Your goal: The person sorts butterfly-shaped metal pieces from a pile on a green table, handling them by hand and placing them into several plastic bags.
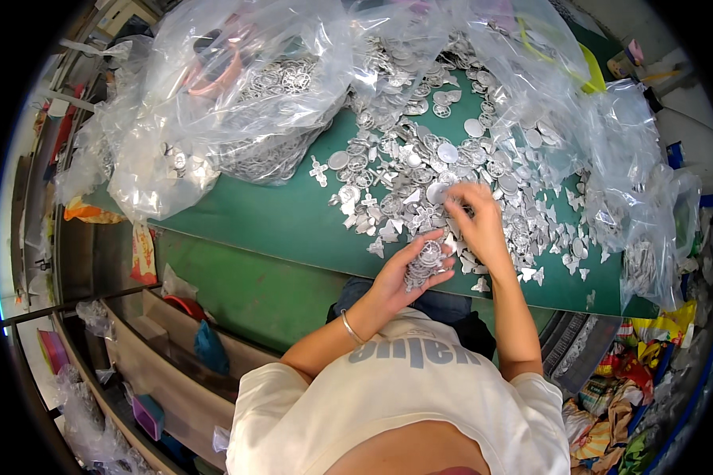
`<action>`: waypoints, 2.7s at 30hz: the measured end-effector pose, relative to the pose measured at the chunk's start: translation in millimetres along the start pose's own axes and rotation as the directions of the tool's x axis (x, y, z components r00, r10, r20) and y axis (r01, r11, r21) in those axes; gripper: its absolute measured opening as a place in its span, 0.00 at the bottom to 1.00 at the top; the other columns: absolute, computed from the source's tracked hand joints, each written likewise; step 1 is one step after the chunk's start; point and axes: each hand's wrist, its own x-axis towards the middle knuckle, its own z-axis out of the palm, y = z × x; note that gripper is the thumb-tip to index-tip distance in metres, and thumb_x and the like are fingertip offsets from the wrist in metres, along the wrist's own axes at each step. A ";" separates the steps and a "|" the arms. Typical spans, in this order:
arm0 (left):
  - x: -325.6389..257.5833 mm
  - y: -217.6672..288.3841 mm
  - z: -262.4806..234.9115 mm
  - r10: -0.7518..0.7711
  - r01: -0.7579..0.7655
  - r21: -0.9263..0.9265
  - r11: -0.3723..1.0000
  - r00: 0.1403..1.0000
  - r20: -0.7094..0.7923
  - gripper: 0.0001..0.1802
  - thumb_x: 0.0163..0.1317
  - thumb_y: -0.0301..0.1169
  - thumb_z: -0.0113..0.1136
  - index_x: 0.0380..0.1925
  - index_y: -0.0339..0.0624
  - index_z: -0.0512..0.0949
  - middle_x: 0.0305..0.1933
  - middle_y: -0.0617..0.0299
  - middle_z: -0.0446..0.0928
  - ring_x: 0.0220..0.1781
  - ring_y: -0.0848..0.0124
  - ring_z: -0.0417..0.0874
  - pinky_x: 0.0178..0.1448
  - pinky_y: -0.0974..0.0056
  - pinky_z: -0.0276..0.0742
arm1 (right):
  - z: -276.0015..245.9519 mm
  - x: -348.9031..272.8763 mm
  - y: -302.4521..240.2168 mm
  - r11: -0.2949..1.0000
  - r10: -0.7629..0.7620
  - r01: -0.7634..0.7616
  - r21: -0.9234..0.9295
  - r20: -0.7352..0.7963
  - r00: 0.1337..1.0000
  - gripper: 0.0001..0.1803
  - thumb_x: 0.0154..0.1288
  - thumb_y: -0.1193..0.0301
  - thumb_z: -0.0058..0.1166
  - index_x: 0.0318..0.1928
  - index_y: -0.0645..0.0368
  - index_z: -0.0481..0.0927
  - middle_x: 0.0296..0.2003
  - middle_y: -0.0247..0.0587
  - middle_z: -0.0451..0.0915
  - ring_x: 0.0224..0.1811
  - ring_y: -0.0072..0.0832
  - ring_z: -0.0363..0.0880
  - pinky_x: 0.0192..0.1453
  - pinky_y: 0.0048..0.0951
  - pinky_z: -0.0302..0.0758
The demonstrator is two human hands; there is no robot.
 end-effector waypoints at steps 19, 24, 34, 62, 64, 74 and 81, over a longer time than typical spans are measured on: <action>4.7 -0.5 -5.9 -0.037 0.036 -0.084 0.996 0.999 -0.013 0.12 0.66 0.36 0.48 0.26 0.42 0.71 0.23 0.66 0.63 0.28 0.73 0.67 0.51 0.62 0.75 | 4.6 -12.1 16.6 0.831 0.363 -0.345 0.436 0.045 0.931 0.14 0.56 0.80 0.56 0.44 0.62 0.76 0.23 0.29 0.70 0.24 0.16 0.66 0.32 0.17 0.65; 0.4 -4.1 -4.2 0.001 0.003 -0.079 0.997 0.998 0.056 0.11 0.65 0.34 0.47 0.27 0.41 0.72 0.22 0.66 0.62 0.27 0.73 0.67 0.53 0.58 0.72 | 16.0 6.5 19.1 0.992 0.086 -0.092 -0.089 -0.067 0.994 0.18 0.52 0.77 0.58 0.46 0.62 0.76 0.33 0.44 0.73 0.37 0.38 0.71 0.44 0.33 0.69; -2.6 -3.2 5.0 0.037 -0.030 0.092 0.995 0.997 -0.072 0.27 0.53 0.21 0.48 0.57 0.35 0.66 0.33 0.63 0.69 0.30 0.73 0.70 0.55 0.60 0.71 | 54.1 72.3 45.9 0.912 -0.055 -0.025 -0.409 -0.182 0.982 0.20 0.52 0.69 0.61 0.47 0.60 0.76 0.44 0.44 0.74 0.48 0.40 0.68 0.52 0.37 0.60; 0.1 14.2 14.5 0.233 -0.245 -0.054 0.968 0.959 -0.163 0.21 0.67 0.36 0.46 0.58 0.40 0.64 0.48 0.57 0.72 0.43 0.67 0.75 0.49 0.63 0.74 | 9.5 44.7 -2.1 0.750 0.073 -0.432 0.500 0.587 0.806 0.08 0.56 0.78 0.57 0.36 0.64 0.75 0.31 0.33 0.77 0.31 0.17 0.75 0.34 0.20 0.70; 2.8 16.7 7.8 0.252 -0.261 -0.101 0.960 0.963 -0.091 0.22 0.68 0.38 0.45 0.58 0.40 0.63 0.56 0.55 0.70 0.50 0.64 0.75 0.56 0.60 0.73 | 10.0 38.8 -11.4 0.901 0.120 -0.305 0.309 0.497 0.859 0.12 0.54 0.76 0.59 0.39 0.64 0.76 0.33 0.39 0.77 0.37 0.27 0.75 0.42 0.29 0.70; 4.1 10.0 -12.5 0.174 -0.172 0.033 0.985 0.983 -0.054 0.19 0.62 0.33 0.55 0.52 0.38 0.68 0.34 0.63 0.70 0.47 0.67 0.72 0.49 0.63 0.76 | 33.4 48.6 1.6 0.951 0.009 0.034 -0.306 0.137 0.991 0.18 0.43 0.70 0.67 0.38 0.60 0.79 0.40 0.41 0.74 0.47 0.37 0.67 0.53 0.39 0.57; 7.3 14.9 -6.7 0.223 -0.225 -0.026 0.974 0.973 -0.054 0.28 0.63 0.38 0.54 0.60 0.41 0.63 0.48 0.62 0.73 0.50 0.65 0.75 0.47 0.65 0.75 | 7.2 27.3 -19.3 0.980 0.051 -0.118 0.163 0.368 0.928 0.08 0.49 0.74 0.62 0.31 0.62 0.80 0.28 0.41 0.77 0.36 0.27 0.72 0.35 0.29 0.70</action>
